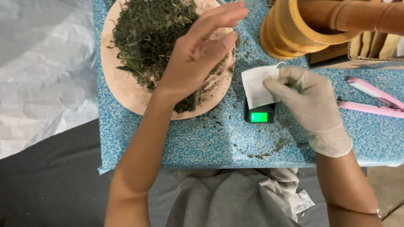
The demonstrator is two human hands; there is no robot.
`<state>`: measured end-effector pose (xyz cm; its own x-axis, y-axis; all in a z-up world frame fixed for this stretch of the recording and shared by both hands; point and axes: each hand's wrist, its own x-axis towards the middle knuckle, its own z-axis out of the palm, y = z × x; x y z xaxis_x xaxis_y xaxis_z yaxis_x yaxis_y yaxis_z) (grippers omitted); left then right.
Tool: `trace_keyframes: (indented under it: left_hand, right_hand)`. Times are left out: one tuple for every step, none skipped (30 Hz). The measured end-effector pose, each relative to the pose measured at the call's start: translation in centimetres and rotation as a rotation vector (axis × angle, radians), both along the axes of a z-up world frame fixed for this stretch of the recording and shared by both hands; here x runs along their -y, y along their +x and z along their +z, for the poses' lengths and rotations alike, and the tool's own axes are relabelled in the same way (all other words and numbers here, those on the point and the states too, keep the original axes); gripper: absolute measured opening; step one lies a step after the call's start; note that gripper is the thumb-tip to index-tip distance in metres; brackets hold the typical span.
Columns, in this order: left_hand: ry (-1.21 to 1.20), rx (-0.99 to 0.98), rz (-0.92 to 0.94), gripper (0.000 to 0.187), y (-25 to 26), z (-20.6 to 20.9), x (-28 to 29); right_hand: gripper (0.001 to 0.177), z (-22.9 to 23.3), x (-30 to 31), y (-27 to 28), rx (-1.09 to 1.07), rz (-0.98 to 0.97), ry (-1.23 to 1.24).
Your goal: Filling small paper bags with loose tea leaves and weighing them on a digital scale for portion control.
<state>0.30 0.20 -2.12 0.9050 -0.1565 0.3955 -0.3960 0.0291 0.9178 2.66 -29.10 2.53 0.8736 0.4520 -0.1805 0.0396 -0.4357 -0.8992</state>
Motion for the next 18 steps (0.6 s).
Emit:
trace_keyframes:
  left_hand:
    - [-0.012, 0.024, 0.003, 0.034, 0.1, -0.3, -0.1]
    - [-0.024, 0.048, 0.006, 0.032, 0.3, -0.6, -0.1]
    - [-0.022, 0.047, -0.002, 0.032, 0.3, -0.4, 0.0]
    - [-0.019, 0.048, 0.028, 0.032, 0.3, -0.3, 0.1]
    - [-0.018, 0.045, 0.057, 0.031, 0.1, -0.2, 0.2]
    - [-0.017, 0.04, 0.05, 0.031, 0.0, 0.2, 0.2]
    - [0.025, 0.081, 0.089, 0.029, -0.1, 0.6, 0.3]
    - [0.068, 0.122, 0.128, 0.028, -0.3, 0.9, 0.4]
    - [0.068, 0.117, 0.123, 0.028, -0.4, 1.2, 0.7]
    - [0.17, 0.16, 0.178, 0.028, -0.4, 1.4, 1.0]
    - [0.273, 0.207, 0.233, 0.028, -0.4, 1.7, 1.2]
    - [0.273, 0.207, 0.228, 0.028, -0.2, 1.9, 1.5]
    - [0.388, 0.29, 0.229, 0.026, -0.1, 2.0, 1.8]
    - [0.503, 0.375, 0.229, 0.025, 0.1, 2.0, 2.1]
    - [0.5, 0.363, 0.227, 0.025, 0.0, 2.0, 2.5]
    - [0.612, 0.437, 0.25, 0.023, -0.1, 2.0, 2.8]
    - [0.726, 0.522, 0.275, 0.021, 0.1, 2.1, 3.1]
    - [0.724, 0.521, 0.275, 0.021, 0.0, 1.7, 3.3]
  right_hand:
    - [0.01, -0.8, 0.7, -0.1, 0.047, -0.003, -0.09]
    - [0.011, -1.5, 1.5, -0.2, 0.093, -0.005, -0.181]
    - [0.011, -1.3, 1.8, -0.1, 0.091, -0.012, -0.179]
    - [0.03, -1.0, 2.1, 0.1, 0.43, 0.088, -0.328]
    - [0.05, -0.8, 2.5, 0.1, 0.76, 0.198, -0.473]
    - [0.05, -1.0, 3.1, 0.2, 0.754, 0.193, -0.475]
    - [0.038, -1.1, 3.7, 0.3, 0.695, 0.153, -0.379]
    - [0.029, -1.3, 4.3, 0.3, 0.636, 0.112, -0.284]
    - [0.029, -2.1, 4.3, 0.5, 0.63, 0.108, -0.286]
    - [0.024, -3.0, 4.2, 0.7, 0.658, 0.109, -0.185]
    - [0.019, -3.9, 4.1, 1.0, 0.689, 0.11, -0.083]
    - [0.019, -4.2, 4.1, 1.1, 0.687, 0.104, -0.084]
    - [0.018, -4.5, 4.2, 1.1, 0.729, 0.1, -0.073]
    - [0.016, -4.9, 4.2, 1.1, 0.771, 0.095, -0.062]
    - [0.016, -4.9, 4.3, 1.1, 0.76, 0.097, -0.066]
    - [0.013, -4.8, 4.3, 1.0, 0.752, 0.076, -0.054]
    - [0.01, -4.7, 4.2, 1.3, 0.755, 0.055, -0.04]
    - [0.01, -4.8, 4.3, 1.2, 0.755, 0.056, -0.041]
